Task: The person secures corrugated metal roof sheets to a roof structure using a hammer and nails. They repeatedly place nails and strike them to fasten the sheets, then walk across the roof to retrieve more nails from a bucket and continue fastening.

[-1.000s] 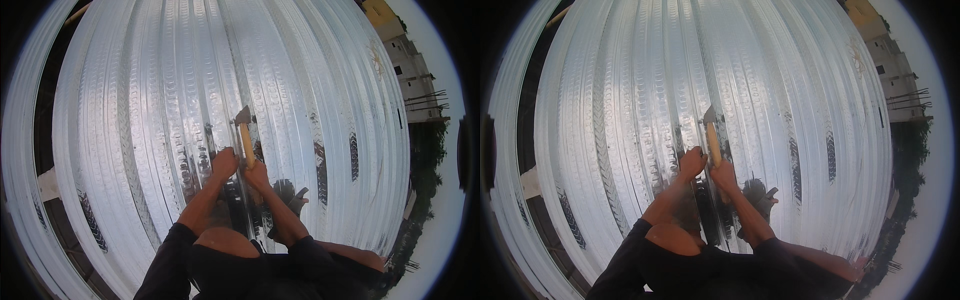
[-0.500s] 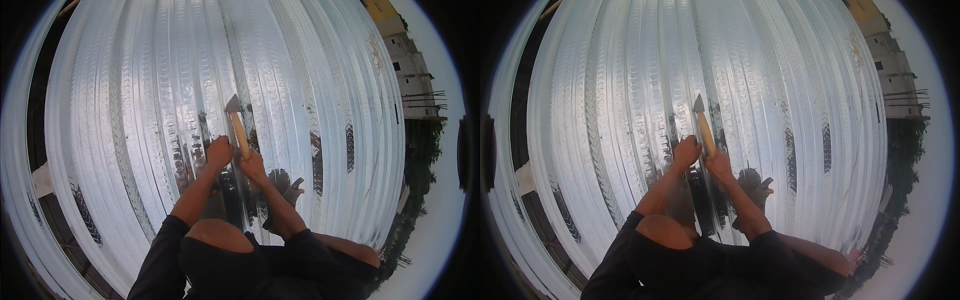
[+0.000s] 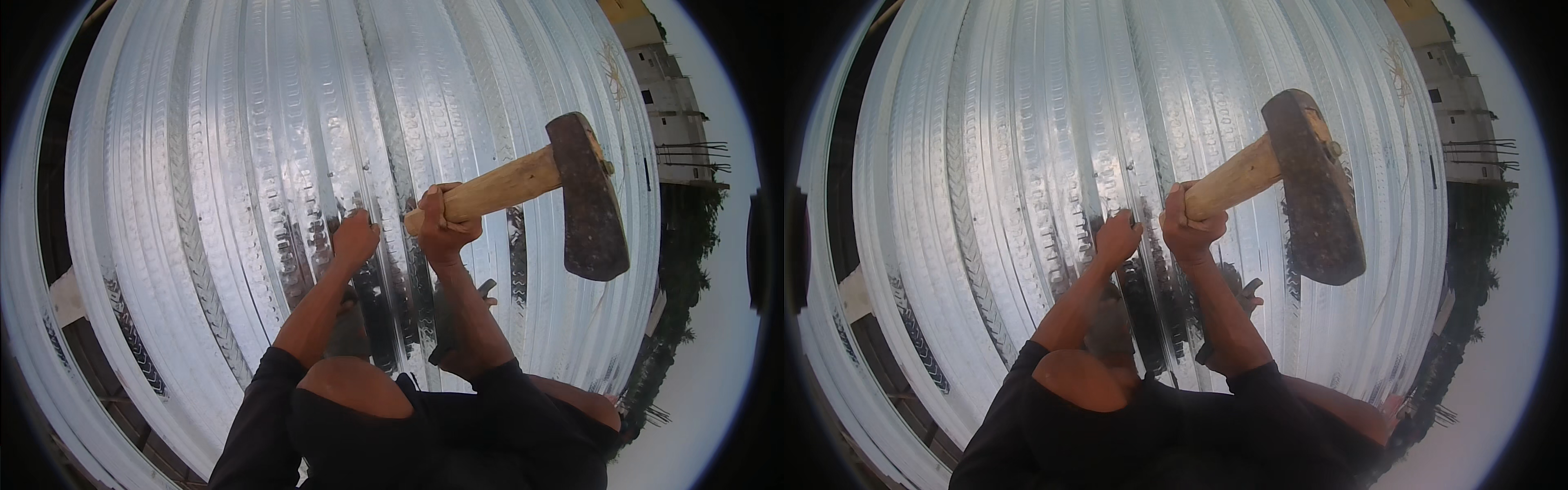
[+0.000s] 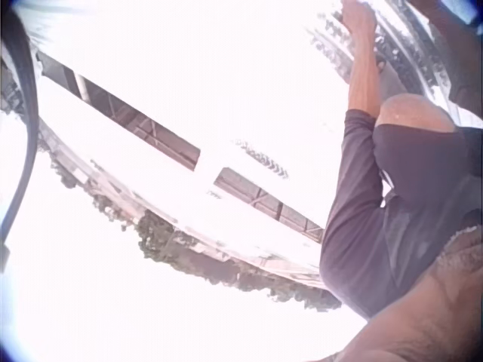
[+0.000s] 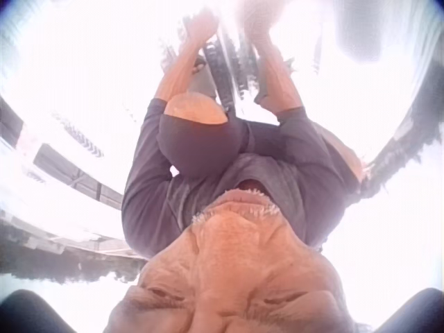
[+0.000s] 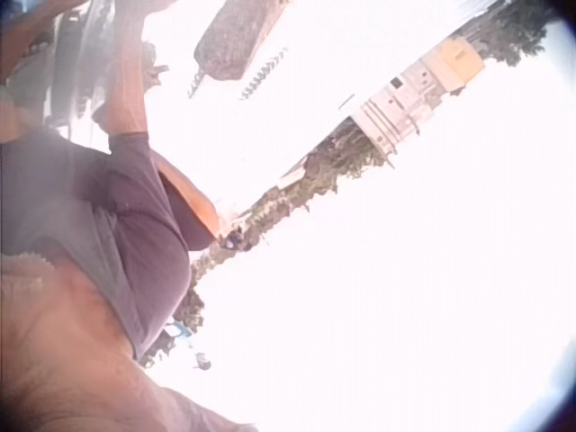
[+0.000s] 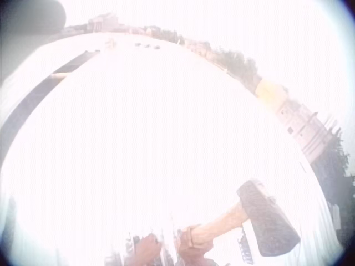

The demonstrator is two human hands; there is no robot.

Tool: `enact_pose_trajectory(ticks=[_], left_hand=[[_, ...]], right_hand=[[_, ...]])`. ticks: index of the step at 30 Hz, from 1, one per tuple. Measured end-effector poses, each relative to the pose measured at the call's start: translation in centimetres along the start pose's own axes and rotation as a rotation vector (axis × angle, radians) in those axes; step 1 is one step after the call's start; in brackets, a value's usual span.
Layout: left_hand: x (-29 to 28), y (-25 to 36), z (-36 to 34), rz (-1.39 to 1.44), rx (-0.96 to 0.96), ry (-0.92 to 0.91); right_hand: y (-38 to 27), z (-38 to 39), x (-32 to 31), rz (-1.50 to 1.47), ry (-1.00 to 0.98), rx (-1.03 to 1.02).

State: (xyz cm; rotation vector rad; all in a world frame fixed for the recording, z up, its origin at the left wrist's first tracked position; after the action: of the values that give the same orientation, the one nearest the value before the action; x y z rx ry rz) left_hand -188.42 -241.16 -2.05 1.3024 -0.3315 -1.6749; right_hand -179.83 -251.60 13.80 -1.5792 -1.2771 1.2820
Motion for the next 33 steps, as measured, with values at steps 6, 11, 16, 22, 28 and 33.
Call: enact_pose_trajectory(ticks=[6, 11, 16, 22, 28, 33], left_hand=[[-1.0, 0.1, -0.6, 0.001, 0.007, -0.014], [-0.6, 0.0, 0.0, -0.008, 0.006, -0.013], [-0.8, -0.7, 0.1, -0.002, 0.006, -0.015], [-0.1, 0.0, -0.2, 0.013, 0.126, 0.009], [-0.2, -0.3, 0.6, -0.010, 0.077, -0.010], [-0.6, -0.2, 0.9, 0.056, 0.060, -0.003]], right_hand=[[10.4, 7.2, -0.9, 0.664, -0.671, 0.388], [-1.3, -1.6, 0.4, 0.198, -0.181, 0.067], [-3.4, -1.6, 1.0, -0.011, -0.005, -0.054], [14.5, 6.8, -2.9, 0.635, -0.480, 0.470], [5.0, 1.0, -2.6, 0.219, -0.135, 0.214], [3.8, 1.3, -0.1, 0.105, -0.027, 0.102]])
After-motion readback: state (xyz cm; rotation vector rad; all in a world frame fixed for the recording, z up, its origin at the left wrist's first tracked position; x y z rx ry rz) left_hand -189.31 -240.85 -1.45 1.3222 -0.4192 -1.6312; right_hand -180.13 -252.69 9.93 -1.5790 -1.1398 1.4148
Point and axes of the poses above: each hand's wrist, its own z-axis away from the middle knuckle, its own x-axis out of the palm, y = z × x, the point moved 3 cm from there along -z, towards the middle knuckle, and after that the axes turned 5 degrees about x, right-handed, at the moved point
